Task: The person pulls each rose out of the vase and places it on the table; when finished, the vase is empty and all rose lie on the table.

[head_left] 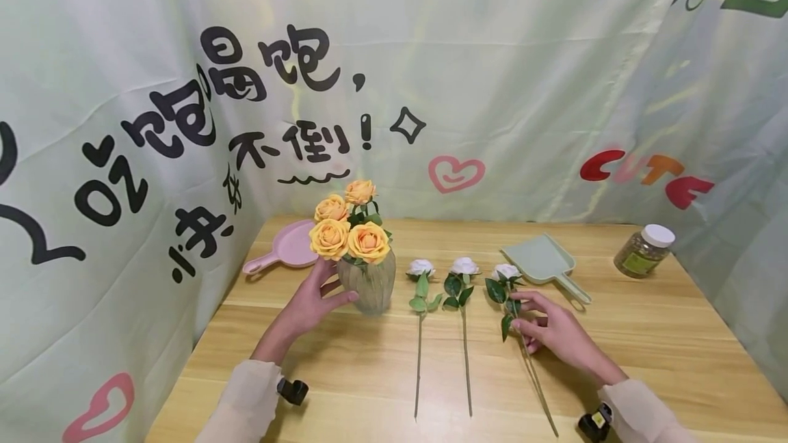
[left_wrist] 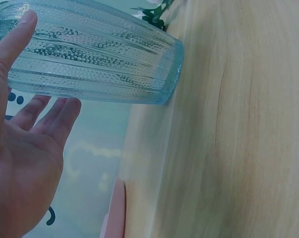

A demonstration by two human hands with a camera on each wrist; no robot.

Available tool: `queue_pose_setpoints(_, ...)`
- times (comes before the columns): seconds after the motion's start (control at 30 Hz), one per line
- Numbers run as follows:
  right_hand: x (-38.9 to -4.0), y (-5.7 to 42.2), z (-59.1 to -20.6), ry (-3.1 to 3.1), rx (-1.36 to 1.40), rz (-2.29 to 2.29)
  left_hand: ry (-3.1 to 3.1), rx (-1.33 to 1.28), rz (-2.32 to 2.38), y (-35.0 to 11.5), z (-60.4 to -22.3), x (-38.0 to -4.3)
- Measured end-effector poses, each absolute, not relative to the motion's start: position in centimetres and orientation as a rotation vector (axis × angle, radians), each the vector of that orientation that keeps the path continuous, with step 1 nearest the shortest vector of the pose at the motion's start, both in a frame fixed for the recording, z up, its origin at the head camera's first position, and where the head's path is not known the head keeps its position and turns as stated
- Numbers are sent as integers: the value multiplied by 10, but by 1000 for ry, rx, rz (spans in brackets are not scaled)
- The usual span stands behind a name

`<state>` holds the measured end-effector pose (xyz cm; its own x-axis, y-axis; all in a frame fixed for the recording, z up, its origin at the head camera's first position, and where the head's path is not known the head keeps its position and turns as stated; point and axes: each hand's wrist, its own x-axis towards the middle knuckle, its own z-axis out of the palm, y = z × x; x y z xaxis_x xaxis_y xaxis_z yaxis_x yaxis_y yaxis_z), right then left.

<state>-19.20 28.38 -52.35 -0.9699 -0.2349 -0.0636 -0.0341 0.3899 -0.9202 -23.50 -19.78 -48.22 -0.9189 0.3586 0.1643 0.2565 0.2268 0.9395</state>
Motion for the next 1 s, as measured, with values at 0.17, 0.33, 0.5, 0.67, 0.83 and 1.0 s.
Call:
queue_pose_setpoints(0.17, -186, 277, -527, 2427, -153, -1618, 2397, 600, 1796, -198, -482, -235)
queue_pose_setpoints(0.33, -183, 269, -526, 2421, -59, -1618, 2394, 606, 1798, -199, -483, -236)
queue_pose_setpoints(0.5, -180, 265, -526, 2435, -34, -1655, 2389, 611, 1802, -199, -484, -237)
queue_pose_setpoints(0.67, -176, 265, -527, 2400, -55, -1698, 2387, 614, 1808, -199, -483, -237)
queue_pose_setpoints(0.83, -173, 260, -528, 2387, -71, -1696, 2385, 621, 1815, -199, -483, -236)
queue_pose_setpoints(1.0, -173, 255, -528, 2384, -93, -1714, 2391, 619, 1815, -199, -484, -236)
